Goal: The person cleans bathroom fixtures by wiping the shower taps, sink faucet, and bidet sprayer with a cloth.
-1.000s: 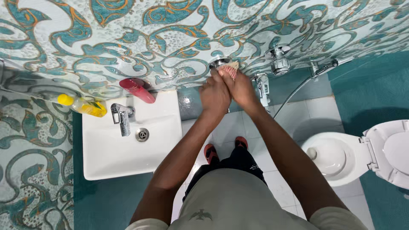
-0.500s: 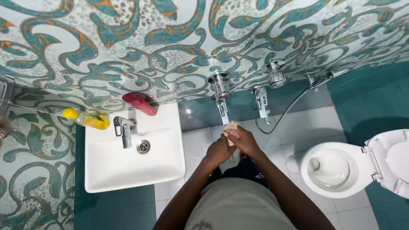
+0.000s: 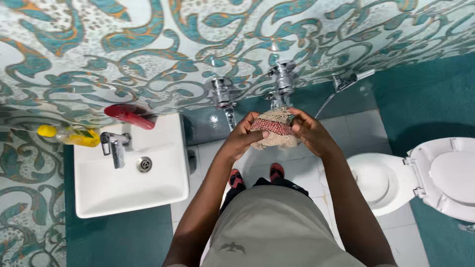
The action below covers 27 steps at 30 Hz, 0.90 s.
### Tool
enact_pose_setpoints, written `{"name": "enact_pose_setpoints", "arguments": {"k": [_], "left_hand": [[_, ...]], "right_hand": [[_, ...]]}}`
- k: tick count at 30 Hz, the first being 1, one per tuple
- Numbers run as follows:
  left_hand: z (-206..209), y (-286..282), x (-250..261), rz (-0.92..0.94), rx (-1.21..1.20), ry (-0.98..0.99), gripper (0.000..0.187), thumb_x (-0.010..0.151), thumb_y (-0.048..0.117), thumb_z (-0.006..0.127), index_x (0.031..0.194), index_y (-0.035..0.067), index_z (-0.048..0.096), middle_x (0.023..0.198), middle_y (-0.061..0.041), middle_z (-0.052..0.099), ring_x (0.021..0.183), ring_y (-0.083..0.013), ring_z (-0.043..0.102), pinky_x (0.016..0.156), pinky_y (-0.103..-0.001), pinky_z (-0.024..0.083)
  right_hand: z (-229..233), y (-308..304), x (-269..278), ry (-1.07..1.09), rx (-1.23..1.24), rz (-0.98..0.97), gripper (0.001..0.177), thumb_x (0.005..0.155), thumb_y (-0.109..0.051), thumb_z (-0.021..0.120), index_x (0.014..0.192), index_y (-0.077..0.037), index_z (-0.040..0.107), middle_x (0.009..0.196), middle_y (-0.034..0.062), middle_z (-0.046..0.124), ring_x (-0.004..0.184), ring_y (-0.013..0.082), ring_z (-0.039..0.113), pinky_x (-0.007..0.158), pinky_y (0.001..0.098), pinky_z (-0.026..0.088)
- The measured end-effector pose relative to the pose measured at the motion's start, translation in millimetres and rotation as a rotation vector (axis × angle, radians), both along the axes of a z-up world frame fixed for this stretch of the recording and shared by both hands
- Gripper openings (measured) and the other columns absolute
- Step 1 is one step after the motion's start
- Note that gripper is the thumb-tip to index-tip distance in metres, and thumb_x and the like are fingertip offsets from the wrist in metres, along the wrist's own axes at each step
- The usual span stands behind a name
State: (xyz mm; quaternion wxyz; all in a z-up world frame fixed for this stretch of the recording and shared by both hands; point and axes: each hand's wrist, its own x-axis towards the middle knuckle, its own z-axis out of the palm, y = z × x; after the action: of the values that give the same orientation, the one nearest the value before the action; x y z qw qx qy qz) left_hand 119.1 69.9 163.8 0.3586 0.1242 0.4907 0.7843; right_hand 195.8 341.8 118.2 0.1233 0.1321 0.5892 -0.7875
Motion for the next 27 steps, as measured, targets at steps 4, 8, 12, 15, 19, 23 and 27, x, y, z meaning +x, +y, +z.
{"name": "enact_pose_setpoints", "arguments": {"k": [4,8,12,15,19,23,27], "left_hand": [[40,32,-2,-0.077,0.196,-0.061,0.064,0.091,0.006,0.077,0.146,0.011,0.045,0.133,-0.003,0.059,0.121,-0.0172,0.059,0.102,-0.035,0.05],[65,62,8,-0.063,0.279,-0.008,0.077,0.091,0.0,0.073,0.158,0.012,0.038,0.145,-0.008,0.053,0.133,-0.0194,0.056,0.111,-0.037,0.048],[61,77,14,-0.028,0.246,0.041,0.074,0.09,-0.001,0.072,0.156,0.011,0.041,0.145,-0.006,0.054,0.134,-0.0185,0.055,0.113,-0.037,0.048],[52,75,18,0.142,-0.055,0.236,0.059,0.094,0.001,0.071,0.149,0.007,0.051,0.142,-0.007,0.059,0.132,-0.0166,0.056,0.11,-0.032,0.047],[52,77,6,0.366,-0.215,0.465,0.049,0.096,0.004,0.07,0.143,0.007,0.057,0.14,-0.005,0.061,0.128,-0.0156,0.056,0.106,-0.03,0.046],[50,84,-21,0.535,-0.225,0.438,0.044,0.102,0.017,0.065,0.144,0.01,0.057,0.132,-0.011,0.062,0.114,-0.0208,0.056,0.093,-0.033,0.046],[40,90,-32,0.735,-0.809,0.997,0.048,0.103,0.029,0.066,0.143,0.004,0.056,0.138,-0.024,0.055,0.125,-0.0374,0.055,0.105,-0.041,0.047]], "right_hand": [[15,19,-4,0.085,-0.086,0.09,0.088,0.089,-0.041,0.083,0.154,0.0,0.04,0.136,0.0093,0.054,0.13,0.0246,0.052,0.108,0.0413,0.045],[46,27,-2,0.353,-0.222,0.155,0.101,0.08,-0.045,0.086,0.157,-0.018,0.027,0.152,0.0043,0.046,0.142,0.0203,0.044,0.116,0.039,0.038],[36,55,-9,0.246,-0.243,0.218,0.096,0.081,-0.039,0.086,0.158,-0.016,0.033,0.144,0.0049,0.053,0.133,0.0177,0.052,0.11,0.036,0.044],[28,72,-12,0.07,-0.105,0.25,0.07,0.087,-0.023,0.084,0.146,0.0,0.054,0.126,0.0092,0.066,0.113,0.0182,0.061,0.094,0.0348,0.051],[64,79,-47,0.228,0.055,0.079,0.049,0.089,-0.017,0.079,0.131,-0.004,0.056,0.113,0.0049,0.067,0.098,0.014,0.062,0.077,0.0308,0.052],[94,69,-86,0.555,-0.057,-0.066,0.052,0.09,-0.018,0.082,0.133,-0.009,0.055,0.123,0.0063,0.064,0.114,0.0139,0.062,0.098,0.0298,0.054],[83,66,-100,0.588,1.045,-0.045,0.054,0.09,-0.027,0.088,0.13,-0.002,0.062,0.123,0.0155,0.064,0.112,0.0232,0.059,0.09,0.0362,0.05]]}}
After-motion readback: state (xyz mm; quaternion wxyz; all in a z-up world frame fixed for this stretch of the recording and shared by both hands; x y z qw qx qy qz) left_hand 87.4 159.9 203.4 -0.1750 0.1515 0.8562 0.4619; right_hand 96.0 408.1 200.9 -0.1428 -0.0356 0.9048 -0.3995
